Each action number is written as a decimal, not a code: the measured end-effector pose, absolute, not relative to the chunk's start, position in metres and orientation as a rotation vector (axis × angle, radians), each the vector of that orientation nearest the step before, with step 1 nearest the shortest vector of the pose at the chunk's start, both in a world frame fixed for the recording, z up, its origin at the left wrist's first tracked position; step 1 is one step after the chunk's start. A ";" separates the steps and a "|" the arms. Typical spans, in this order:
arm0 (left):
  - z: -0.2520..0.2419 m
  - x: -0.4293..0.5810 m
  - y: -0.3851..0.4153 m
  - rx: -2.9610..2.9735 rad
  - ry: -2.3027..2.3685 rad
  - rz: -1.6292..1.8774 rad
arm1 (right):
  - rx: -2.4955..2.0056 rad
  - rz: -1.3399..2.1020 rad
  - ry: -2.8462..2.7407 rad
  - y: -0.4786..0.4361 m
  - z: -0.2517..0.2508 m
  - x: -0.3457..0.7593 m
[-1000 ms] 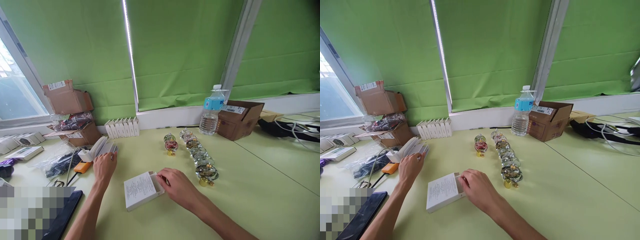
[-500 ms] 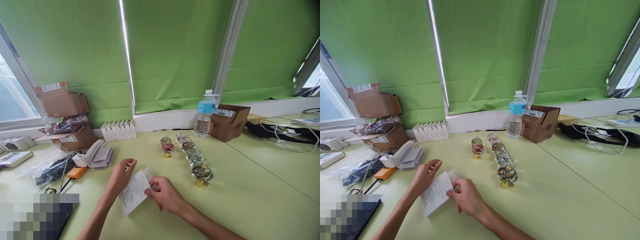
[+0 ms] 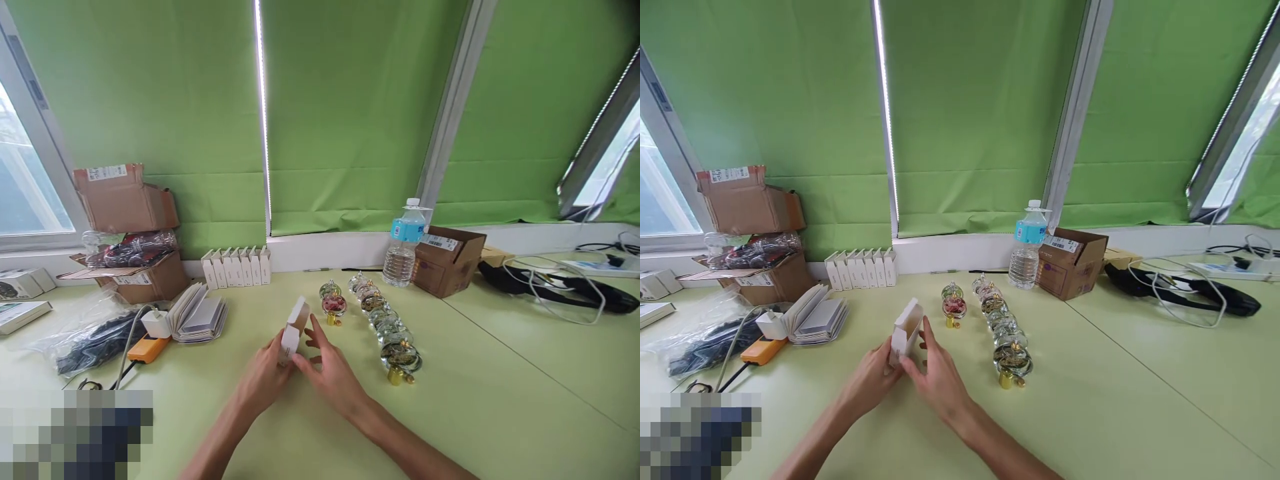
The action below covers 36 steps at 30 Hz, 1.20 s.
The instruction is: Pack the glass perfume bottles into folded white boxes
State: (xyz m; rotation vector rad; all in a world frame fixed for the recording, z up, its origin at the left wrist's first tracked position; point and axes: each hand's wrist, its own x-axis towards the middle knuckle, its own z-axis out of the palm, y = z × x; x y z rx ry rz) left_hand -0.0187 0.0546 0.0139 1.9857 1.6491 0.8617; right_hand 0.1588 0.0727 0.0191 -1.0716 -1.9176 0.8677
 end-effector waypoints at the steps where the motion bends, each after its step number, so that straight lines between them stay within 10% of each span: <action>1: 0.012 -0.020 0.056 1.988 1.616 0.865 | -1.065 0.853 -1.921 0.075 0.018 0.153; 36: -0.029 -0.054 0.103 1.917 1.927 1.129 | -1.559 0.514 -1.861 0.294 0.003 0.011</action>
